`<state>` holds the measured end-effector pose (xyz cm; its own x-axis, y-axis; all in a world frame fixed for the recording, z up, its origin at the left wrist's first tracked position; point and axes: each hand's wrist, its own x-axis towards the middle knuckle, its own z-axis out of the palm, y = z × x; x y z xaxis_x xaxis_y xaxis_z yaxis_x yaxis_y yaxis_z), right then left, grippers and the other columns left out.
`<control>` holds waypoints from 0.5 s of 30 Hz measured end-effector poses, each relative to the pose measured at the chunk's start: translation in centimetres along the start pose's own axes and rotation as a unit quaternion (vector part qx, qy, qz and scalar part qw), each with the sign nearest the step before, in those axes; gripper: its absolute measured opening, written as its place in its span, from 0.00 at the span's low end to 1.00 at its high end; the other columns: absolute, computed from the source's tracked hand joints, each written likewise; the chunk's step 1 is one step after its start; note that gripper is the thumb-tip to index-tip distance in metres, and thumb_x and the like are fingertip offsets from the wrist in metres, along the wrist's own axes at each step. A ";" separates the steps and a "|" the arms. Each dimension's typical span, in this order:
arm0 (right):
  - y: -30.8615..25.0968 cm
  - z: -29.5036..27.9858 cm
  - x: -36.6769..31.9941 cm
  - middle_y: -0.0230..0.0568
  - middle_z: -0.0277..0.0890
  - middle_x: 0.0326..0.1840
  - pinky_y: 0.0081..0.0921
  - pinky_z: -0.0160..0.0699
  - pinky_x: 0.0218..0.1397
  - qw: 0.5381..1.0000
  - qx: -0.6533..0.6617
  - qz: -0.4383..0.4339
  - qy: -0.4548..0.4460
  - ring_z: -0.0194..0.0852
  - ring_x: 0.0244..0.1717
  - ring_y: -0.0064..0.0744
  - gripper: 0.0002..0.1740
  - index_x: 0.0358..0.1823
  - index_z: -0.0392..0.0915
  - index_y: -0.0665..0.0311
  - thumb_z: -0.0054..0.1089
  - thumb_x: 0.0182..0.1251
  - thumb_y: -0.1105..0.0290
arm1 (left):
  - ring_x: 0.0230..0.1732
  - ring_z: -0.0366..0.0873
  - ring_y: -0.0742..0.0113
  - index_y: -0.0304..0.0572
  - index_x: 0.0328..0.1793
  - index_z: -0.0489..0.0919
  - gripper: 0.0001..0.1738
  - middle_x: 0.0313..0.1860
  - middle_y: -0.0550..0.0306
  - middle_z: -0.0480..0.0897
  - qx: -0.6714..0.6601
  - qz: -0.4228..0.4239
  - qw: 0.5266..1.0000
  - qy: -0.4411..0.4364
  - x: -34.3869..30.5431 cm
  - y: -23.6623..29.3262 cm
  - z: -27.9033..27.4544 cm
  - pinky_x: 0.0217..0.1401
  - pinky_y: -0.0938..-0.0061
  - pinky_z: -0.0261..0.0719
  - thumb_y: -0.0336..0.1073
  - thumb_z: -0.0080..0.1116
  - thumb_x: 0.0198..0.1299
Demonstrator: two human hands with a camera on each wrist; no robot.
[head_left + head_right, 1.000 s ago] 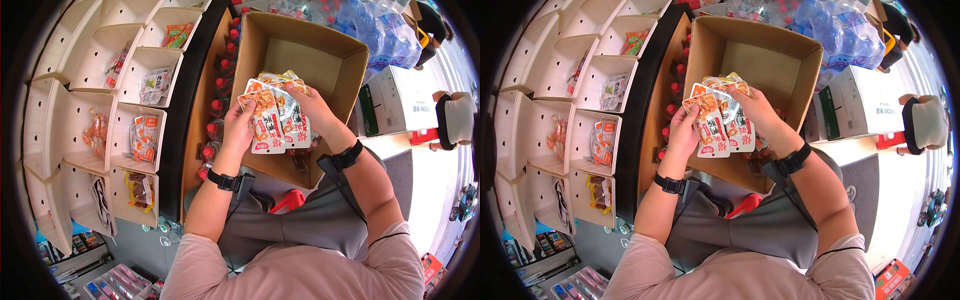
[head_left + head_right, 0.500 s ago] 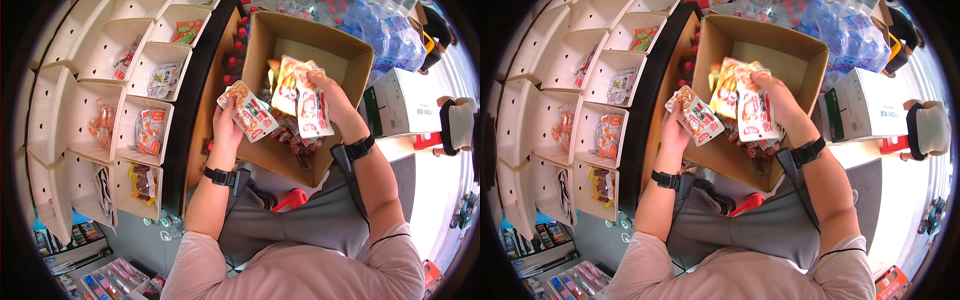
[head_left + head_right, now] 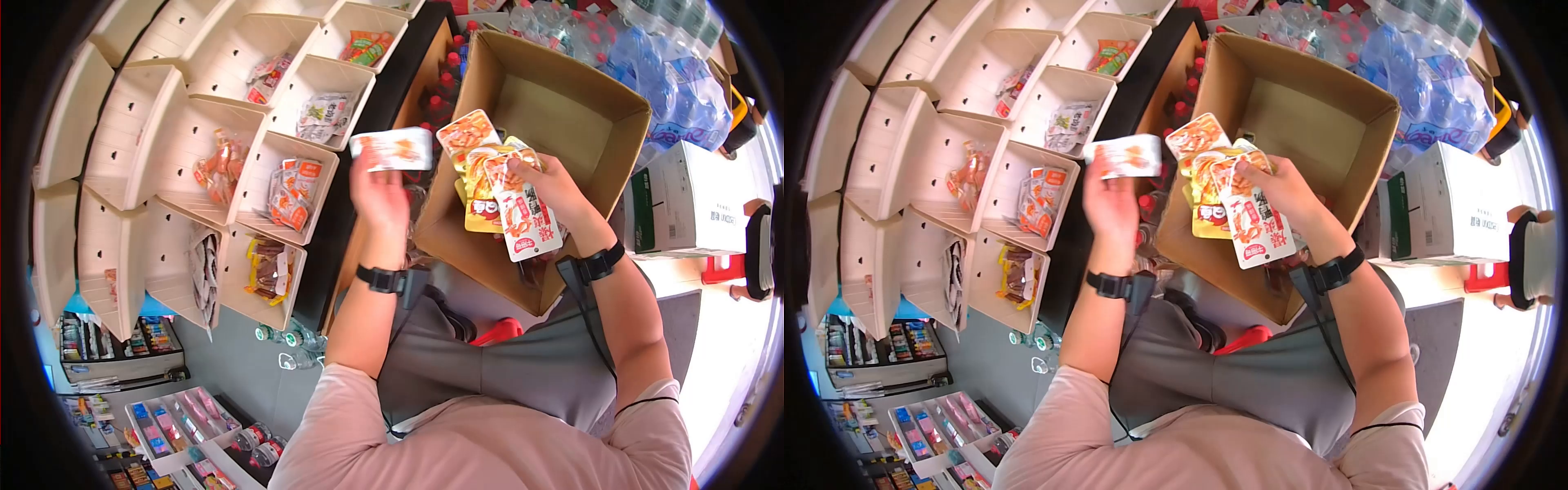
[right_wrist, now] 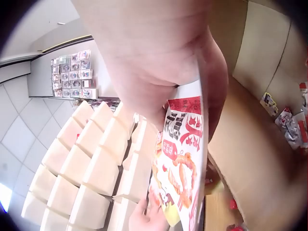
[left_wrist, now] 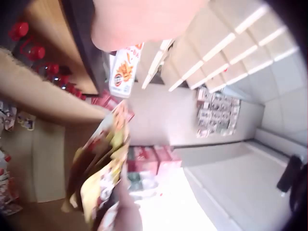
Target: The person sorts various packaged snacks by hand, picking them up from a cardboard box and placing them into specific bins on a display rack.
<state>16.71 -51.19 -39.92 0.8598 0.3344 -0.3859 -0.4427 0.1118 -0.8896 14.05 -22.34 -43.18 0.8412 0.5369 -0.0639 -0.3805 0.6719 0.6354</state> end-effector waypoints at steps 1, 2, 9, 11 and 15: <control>-0.2 -0.2 0.1 0.43 0.88 0.42 0.24 0.88 0.36 1.000 -0.008 -0.005 0.014 0.89 0.35 0.26 0.25 0.59 0.77 0.75 0.65 0.76 0.59 | 0.68 0.74 0.59 0.40 0.68 0.75 0.21 0.66 0.53 0.78 -0.017 0.062 0.998 0.010 0.4 2.1 -0.1 0.75 0.60 0.72 0.39 0.59 0.72; -0.2 -0.5 0.3 0.43 0.88 0.42 0.25 0.88 0.37 0.999 -0.015 -0.009 0.029 0.89 0.35 0.26 0.25 0.59 0.77 0.75 0.65 0.76 0.58 | 0.70 0.72 0.58 0.42 0.69 0.72 0.23 0.67 0.53 0.77 -0.034 0.122 0.992 0.019 0.6 4.3 -0.4 0.74 0.62 0.73 0.40 0.58 0.73; 0.2 -0.4 -0.1 0.43 0.88 0.43 0.26 0.89 0.37 0.999 0.023 -0.035 0.014 0.88 0.34 0.26 0.22 0.57 0.77 0.74 0.64 0.77 0.60 | 0.77 0.67 0.52 0.40 0.74 0.69 0.29 0.74 0.47 0.71 0.099 -0.018 0.995 0.009 -0.7 3.1 -3.8 0.81 0.57 0.63 0.43 0.56 0.72; 0.6 -0.6 0.0 0.42 0.88 0.43 0.26 0.89 0.37 0.998 0.036 -0.050 -0.007 0.88 0.35 0.26 0.21 0.57 0.77 0.73 0.64 0.77 0.60 | 0.80 0.64 0.50 0.40 0.76 0.69 0.31 0.78 0.45 0.69 0.167 -0.201 0.965 -0.019 -2.5 0.0 -2.4 0.83 0.56 0.60 0.49 0.55 0.74; -0.1 0.8 -1.7 0.40 0.88 0.43 0.24 0.88 0.41 0.996 0.079 -0.033 -0.039 0.88 0.36 0.24 0.21 0.56 0.80 0.71 0.66 0.75 0.60 | 0.75 0.71 0.56 0.44 0.77 0.69 0.31 0.74 0.48 0.75 0.056 -0.429 0.896 -0.102 -5.4 -3.3 0.6 0.79 0.58 0.66 0.55 0.48 0.77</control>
<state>15.06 -50.99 -38.93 0.8685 0.3927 -0.3024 -0.4260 0.2795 -0.8605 10.97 -27.75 -44.50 0.8624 -0.2647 -0.4316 0.4714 0.7309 0.4936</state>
